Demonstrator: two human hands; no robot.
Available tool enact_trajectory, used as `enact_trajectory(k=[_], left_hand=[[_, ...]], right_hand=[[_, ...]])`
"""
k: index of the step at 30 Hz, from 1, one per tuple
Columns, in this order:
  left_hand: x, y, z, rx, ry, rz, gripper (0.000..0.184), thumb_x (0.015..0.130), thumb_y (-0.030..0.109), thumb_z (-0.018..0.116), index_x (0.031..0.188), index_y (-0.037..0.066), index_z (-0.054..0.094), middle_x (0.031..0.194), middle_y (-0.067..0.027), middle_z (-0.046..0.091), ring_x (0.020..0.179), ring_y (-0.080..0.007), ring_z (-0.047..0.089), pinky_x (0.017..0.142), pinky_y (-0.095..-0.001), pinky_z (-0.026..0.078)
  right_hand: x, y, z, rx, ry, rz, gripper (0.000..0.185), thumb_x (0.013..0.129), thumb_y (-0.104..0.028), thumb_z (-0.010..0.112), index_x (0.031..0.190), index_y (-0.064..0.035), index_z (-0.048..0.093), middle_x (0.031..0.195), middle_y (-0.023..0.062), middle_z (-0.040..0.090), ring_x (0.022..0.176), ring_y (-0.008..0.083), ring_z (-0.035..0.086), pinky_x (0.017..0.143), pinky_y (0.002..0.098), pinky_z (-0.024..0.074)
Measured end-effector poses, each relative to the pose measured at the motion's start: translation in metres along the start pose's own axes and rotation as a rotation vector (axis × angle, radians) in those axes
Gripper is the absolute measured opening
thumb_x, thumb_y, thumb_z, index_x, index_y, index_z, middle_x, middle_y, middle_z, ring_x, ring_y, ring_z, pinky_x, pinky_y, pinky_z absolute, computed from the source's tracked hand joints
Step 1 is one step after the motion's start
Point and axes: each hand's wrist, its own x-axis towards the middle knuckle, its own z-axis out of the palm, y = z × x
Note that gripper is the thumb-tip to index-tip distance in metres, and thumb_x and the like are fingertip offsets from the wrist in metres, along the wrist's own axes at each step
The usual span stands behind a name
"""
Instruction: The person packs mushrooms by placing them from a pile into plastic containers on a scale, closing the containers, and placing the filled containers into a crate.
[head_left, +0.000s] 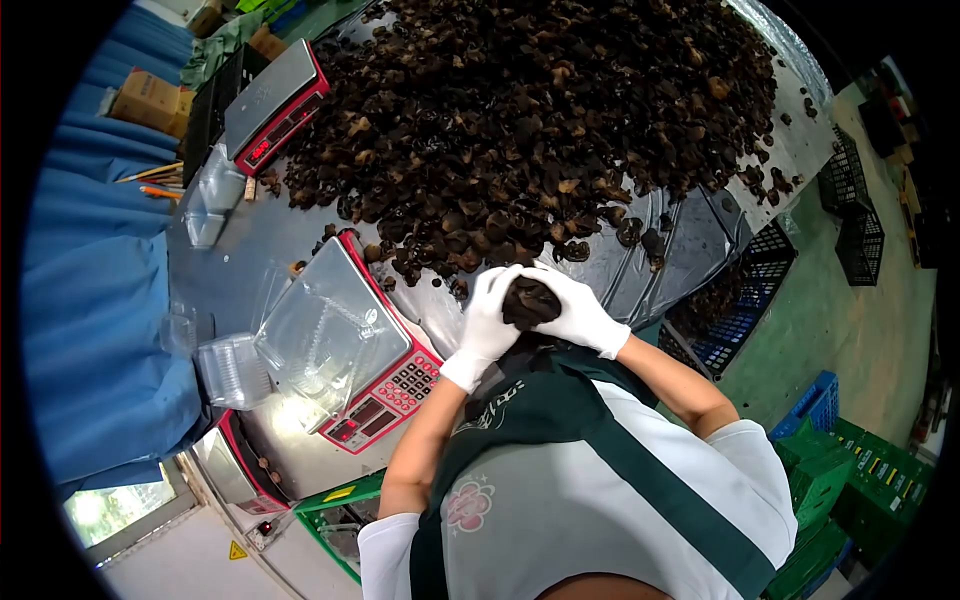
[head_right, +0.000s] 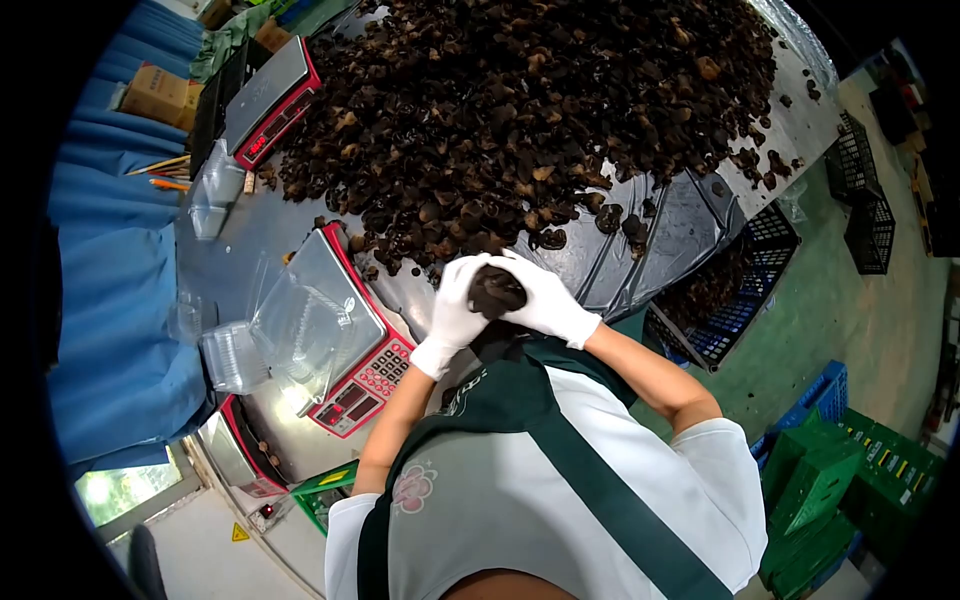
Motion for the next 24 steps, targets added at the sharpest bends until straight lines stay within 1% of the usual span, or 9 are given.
enact_trajectory(k=[5,7,9,11,14,17,18,22,24], left_hand=[[-0.001,0.021,-0.082,0.242,0.197,0.001,0.068,0.057,0.002,0.074,0.121,0.008,0.054,0.116,-0.0153,0.054,0.112,-0.0336,0.052,0.097,-0.0396,0.045],[-0.011,0.033,-0.119,0.283,0.303,-0.080,0.060,0.062,0.000,0.070,0.120,0.006,0.055,0.117,-0.0129,0.056,0.111,-0.0298,0.055,0.097,-0.0369,0.045],[-0.028,0.032,-0.154,0.357,0.370,-0.171,0.063,0.060,0.002,0.072,0.120,0.007,0.055,0.119,-0.0135,0.054,0.113,-0.0309,0.053,0.098,-0.0389,0.044],[-0.048,0.025,-0.182,0.361,0.492,-0.214,0.061,0.062,0.002,0.072,0.121,0.007,0.056,0.119,-0.0124,0.055,0.112,-0.0285,0.054,0.098,-0.0373,0.044],[-0.083,0.009,-0.214,0.344,0.490,-0.381,0.065,0.063,0.001,0.074,0.124,0.006,0.053,0.118,-0.0113,0.055,0.110,-0.0274,0.055,0.097,-0.0364,0.044],[-0.120,-0.028,-0.226,0.497,0.355,-0.514,0.084,0.056,0.005,0.084,0.131,0.005,0.048,0.120,-0.0126,0.054,0.111,-0.0291,0.055,0.097,-0.0370,0.044],[-0.121,-0.023,-0.225,0.455,0.300,-0.631,0.092,0.054,0.008,0.087,0.135,0.005,0.044,0.126,-0.0140,0.052,0.116,-0.0293,0.053,0.101,-0.0376,0.042],[-0.119,-0.020,-0.224,0.456,0.339,-0.635,0.095,0.055,0.007,0.085,0.139,0.005,0.041,0.137,-0.0152,0.046,0.126,-0.0304,0.047,0.106,-0.0374,0.039],[-0.119,-0.009,-0.228,0.540,0.297,-0.648,0.092,0.056,0.006,0.084,0.138,0.009,0.043,0.143,-0.0150,0.041,0.129,-0.0312,0.044,0.107,-0.0371,0.038]], right_hand=[[0.060,-0.047,0.025,0.022,-0.040,-0.251,0.060,0.074,-0.024,0.073,0.129,-0.0120,0.051,0.128,0.0179,0.055,0.124,0.0346,0.049,0.099,0.0401,0.0455],[0.087,-0.077,0.041,0.065,-0.089,-0.375,0.066,0.071,-0.021,0.076,0.130,-0.0121,0.049,0.132,0.0233,0.050,0.119,0.0364,0.053,0.098,0.0396,0.0457],[0.109,-0.101,0.068,0.109,-0.152,-0.442,0.062,0.073,-0.023,0.074,0.129,-0.0111,0.049,0.134,0.0219,0.049,0.115,0.0378,0.054,0.096,0.0396,0.0467],[0.129,-0.135,0.085,0.198,-0.339,-0.441,0.058,0.074,-0.023,0.072,0.126,-0.0100,0.049,0.132,0.0197,0.049,0.109,0.0379,0.057,0.091,0.0407,0.0486],[0.147,-0.146,0.147,0.147,-0.364,-0.613,0.057,0.071,-0.021,0.073,0.120,-0.0084,0.048,0.117,0.0168,0.054,0.094,0.0366,0.061,0.083,0.0405,0.0511],[0.151,-0.157,0.172,-0.180,-0.634,-0.456,0.064,0.066,-0.021,0.076,0.121,-0.0035,0.047,0.115,0.0235,0.052,0.093,0.0382,0.062,0.076,0.0422,0.0537],[0.149,-0.156,0.179,-0.218,-0.588,-0.462,0.064,0.067,-0.018,0.075,0.122,-0.0014,0.046,0.117,0.0263,0.050,0.093,0.0400,0.062,0.074,0.0428,0.0547],[0.138,-0.147,0.171,-0.211,-0.386,-0.618,0.046,0.072,-0.016,0.071,0.110,0.0017,0.053,0.117,0.0304,0.049,0.093,0.0404,0.061,0.077,0.0421,0.0540],[0.141,-0.144,0.139,-0.127,-0.289,-0.659,0.035,0.075,-0.017,0.067,0.101,0.0011,0.054,0.110,0.0200,0.049,0.092,0.0356,0.058,0.073,0.0438,0.0537]])
